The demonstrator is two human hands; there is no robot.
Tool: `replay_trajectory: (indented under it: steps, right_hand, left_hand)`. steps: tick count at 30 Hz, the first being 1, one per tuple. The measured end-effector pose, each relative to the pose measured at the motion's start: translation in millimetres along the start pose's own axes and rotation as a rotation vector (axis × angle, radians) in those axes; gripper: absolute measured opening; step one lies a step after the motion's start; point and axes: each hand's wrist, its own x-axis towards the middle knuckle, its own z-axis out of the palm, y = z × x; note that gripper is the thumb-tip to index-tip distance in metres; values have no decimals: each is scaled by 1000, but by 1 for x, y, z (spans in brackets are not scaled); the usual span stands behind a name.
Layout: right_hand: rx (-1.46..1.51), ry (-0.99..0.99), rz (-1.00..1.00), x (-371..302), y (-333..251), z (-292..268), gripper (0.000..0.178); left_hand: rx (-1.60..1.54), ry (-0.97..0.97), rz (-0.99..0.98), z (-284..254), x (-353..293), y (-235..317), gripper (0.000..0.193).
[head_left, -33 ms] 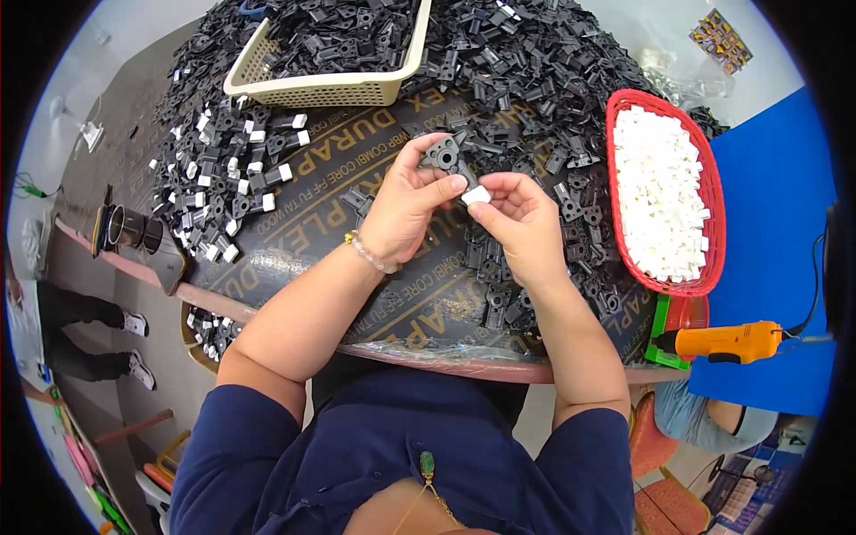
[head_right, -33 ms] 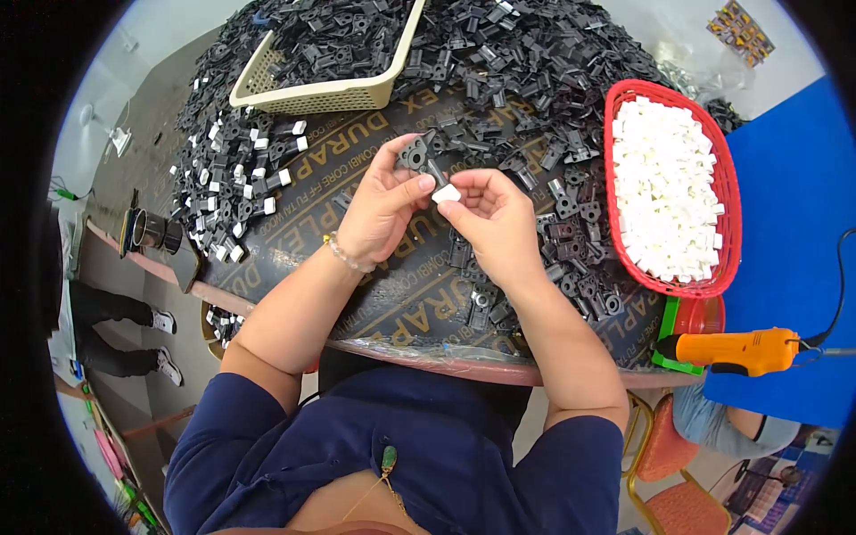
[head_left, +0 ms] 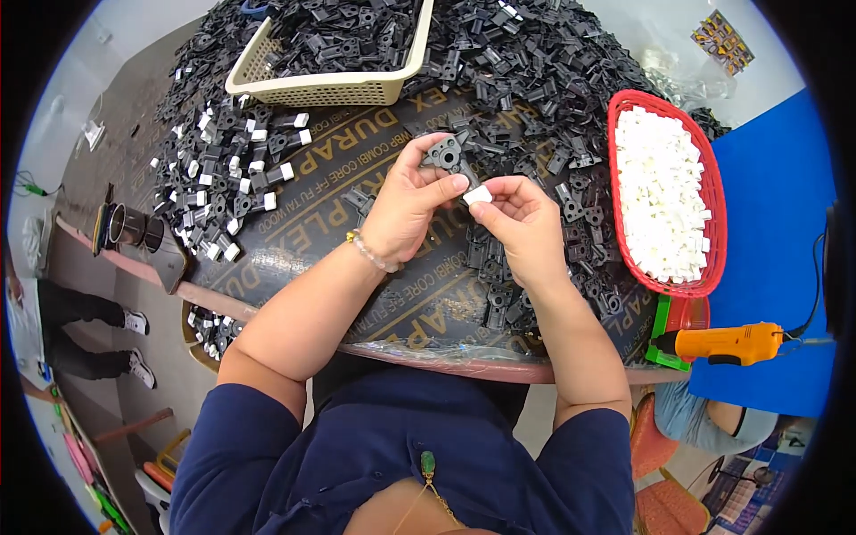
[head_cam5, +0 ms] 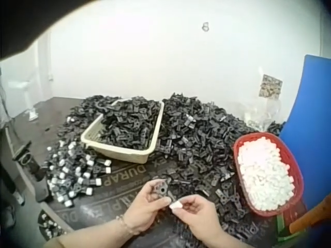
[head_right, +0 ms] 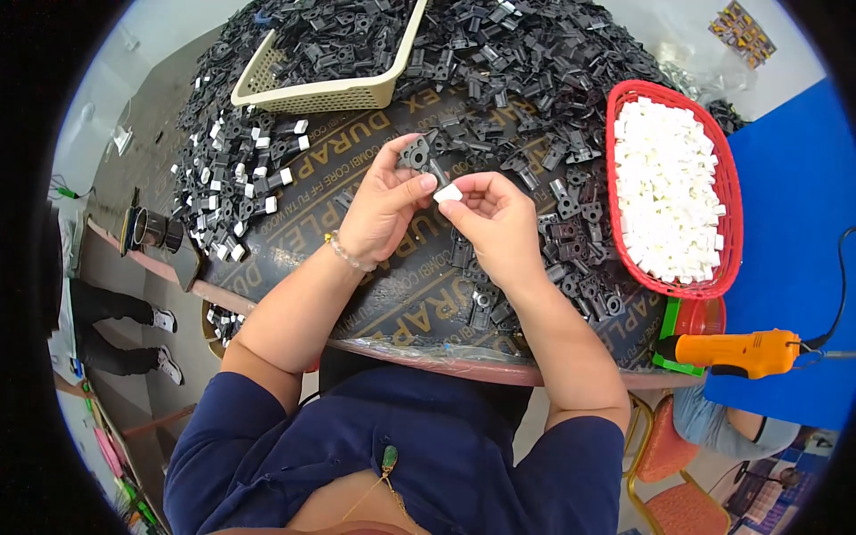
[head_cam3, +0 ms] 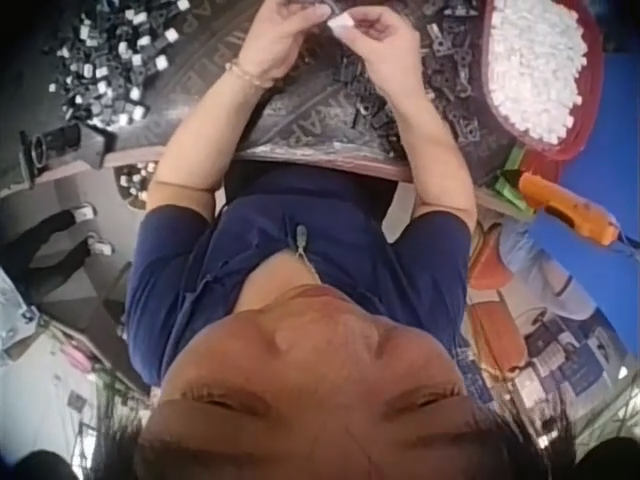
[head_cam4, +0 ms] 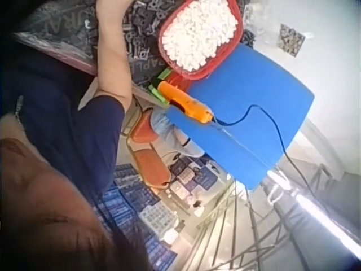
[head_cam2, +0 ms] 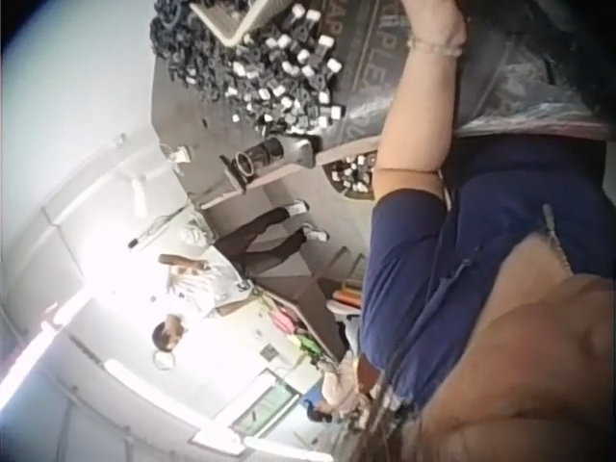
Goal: Assembling small plastic toy components by hand at a workbench.
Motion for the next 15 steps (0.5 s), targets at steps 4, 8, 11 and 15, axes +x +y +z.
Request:
replay_trajectory:
  steps: [4,8,11,15]
  right_hand:
    - [84,32,31,-1,0,-1,21]
    - [70,52,39,-2,-2,-3,19]
    - [52,51,44,-1,-5,-4,18]
    - [4,50,38,-2,-6,-4,18]
  left_hand:
    - [-3,22,36,3,-2,-4,59]
    - [20,25,99,5,-2,-9,58]
    - [32,34,116,8,-3,-9,57]
    - [52,45,90,7,-4,-9,58]
